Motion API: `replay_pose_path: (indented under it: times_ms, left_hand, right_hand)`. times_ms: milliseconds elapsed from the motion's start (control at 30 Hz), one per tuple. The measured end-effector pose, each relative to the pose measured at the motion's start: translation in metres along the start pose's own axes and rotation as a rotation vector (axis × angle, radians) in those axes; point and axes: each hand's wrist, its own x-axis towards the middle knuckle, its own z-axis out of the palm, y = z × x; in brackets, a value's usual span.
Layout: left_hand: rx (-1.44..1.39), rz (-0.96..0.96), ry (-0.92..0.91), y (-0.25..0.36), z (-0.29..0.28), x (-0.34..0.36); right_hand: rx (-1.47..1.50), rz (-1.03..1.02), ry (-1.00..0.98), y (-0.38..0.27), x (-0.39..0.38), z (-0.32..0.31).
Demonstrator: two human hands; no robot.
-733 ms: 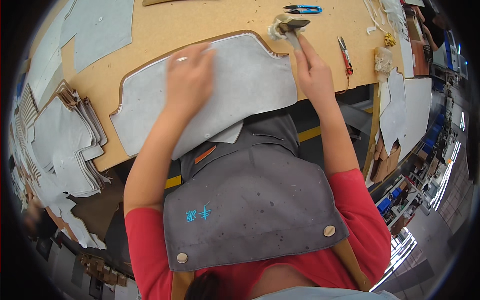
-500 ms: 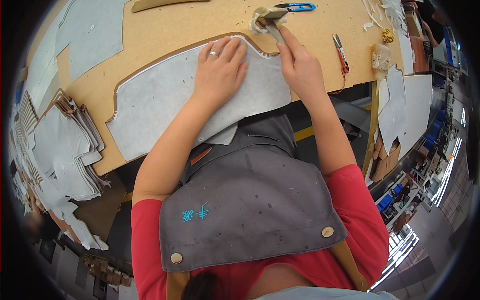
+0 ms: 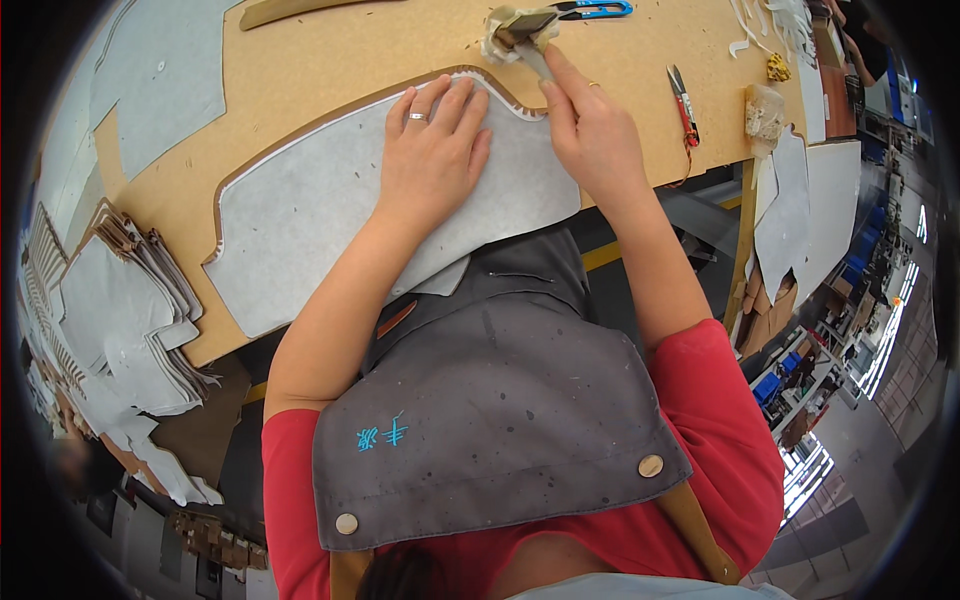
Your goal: Scoring, gluing, and folding the edges of leather pieces in a workshop environment.
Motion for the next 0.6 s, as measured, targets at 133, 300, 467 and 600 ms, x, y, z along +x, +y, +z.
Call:
replay_pose_path:
  times_ms: [133, 300, 467, 600]
  left_hand:
    - [-0.002, -0.006, 0.001, 0.001, 0.000, 0.000]
    - [-0.008, -0.007, 0.009, 0.002, 0.001, 0.002]
    - [-0.012, -0.016, 0.019, 0.002, -0.003, 0.000]
    - [-0.014, -0.019, -0.001, 0.001, 0.001, 0.000]
  right_hand:
    - [-0.081, 0.006, -0.092, -0.006, -0.005, 0.000]
    - [-0.112, -0.018, -0.052, -0.001, 0.000, -0.005]
    - [-0.133, -0.012, -0.144, -0.009, -0.002, -0.009]
    - [-0.132, -0.005, -0.052, -0.002, -0.003, -0.006]
